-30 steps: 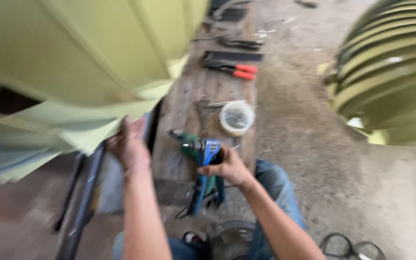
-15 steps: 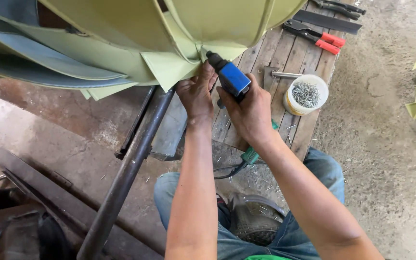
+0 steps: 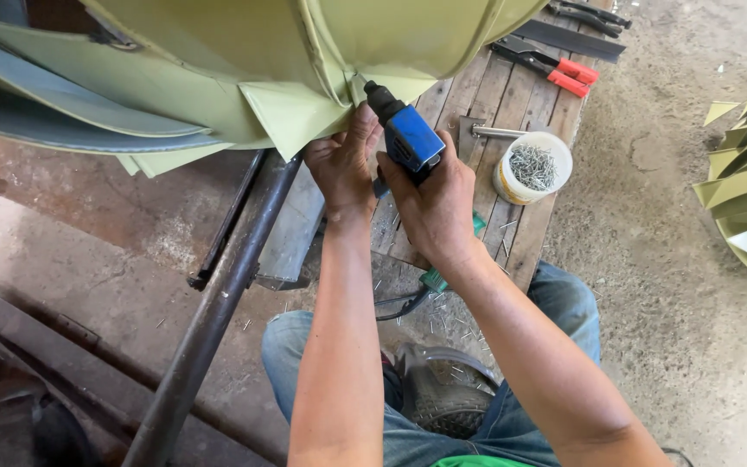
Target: Assembling large green metal panels using a power drill to create holes and a rivet gun to fasten them with rivets.
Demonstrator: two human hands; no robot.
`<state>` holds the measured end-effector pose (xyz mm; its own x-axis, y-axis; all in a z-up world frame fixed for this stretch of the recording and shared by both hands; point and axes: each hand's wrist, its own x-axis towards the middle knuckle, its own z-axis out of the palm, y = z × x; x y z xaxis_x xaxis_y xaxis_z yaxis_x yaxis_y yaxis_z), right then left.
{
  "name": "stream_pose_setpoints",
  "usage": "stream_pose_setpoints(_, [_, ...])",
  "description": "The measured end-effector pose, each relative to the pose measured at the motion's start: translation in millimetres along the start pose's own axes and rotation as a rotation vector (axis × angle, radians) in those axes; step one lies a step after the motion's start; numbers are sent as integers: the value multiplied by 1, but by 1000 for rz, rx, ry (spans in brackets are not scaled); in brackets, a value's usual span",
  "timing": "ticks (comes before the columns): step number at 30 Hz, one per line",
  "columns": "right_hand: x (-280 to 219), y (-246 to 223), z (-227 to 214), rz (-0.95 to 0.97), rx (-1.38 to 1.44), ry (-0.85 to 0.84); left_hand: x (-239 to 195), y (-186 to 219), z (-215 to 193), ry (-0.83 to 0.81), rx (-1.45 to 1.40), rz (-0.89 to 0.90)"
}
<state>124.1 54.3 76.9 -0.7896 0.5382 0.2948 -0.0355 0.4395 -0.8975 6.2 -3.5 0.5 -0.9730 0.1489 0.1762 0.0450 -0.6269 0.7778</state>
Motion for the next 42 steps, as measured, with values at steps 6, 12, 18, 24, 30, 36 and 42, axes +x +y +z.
stream_pose_setpoints(6, [-1,5,10,-56,-211,90,3,-11,-9,-33,-25,38])
stream_pose_setpoints(12, [9,-14,-2,-33,-539,-52,6,-27,-19,-22,-8,99])
stream_pose_setpoints(18, [14,-1,11,-54,-509,-24,1,-17,-17,51,149,-4])
stream_pose_setpoints(24, [16,-10,5,-80,-510,-23,-49,86,40,189,-20,-454])
stream_pose_setpoints(30, [15,-5,0,-260,-610,-130,-33,97,84,-57,554,-45])
stream_pose_setpoints(36, [-18,21,-34,-302,-480,10,-30,93,84,56,880,16])
stream_pose_setpoints(42, [4,58,-39,-290,-11,-366,-26,97,78,10,545,-133])
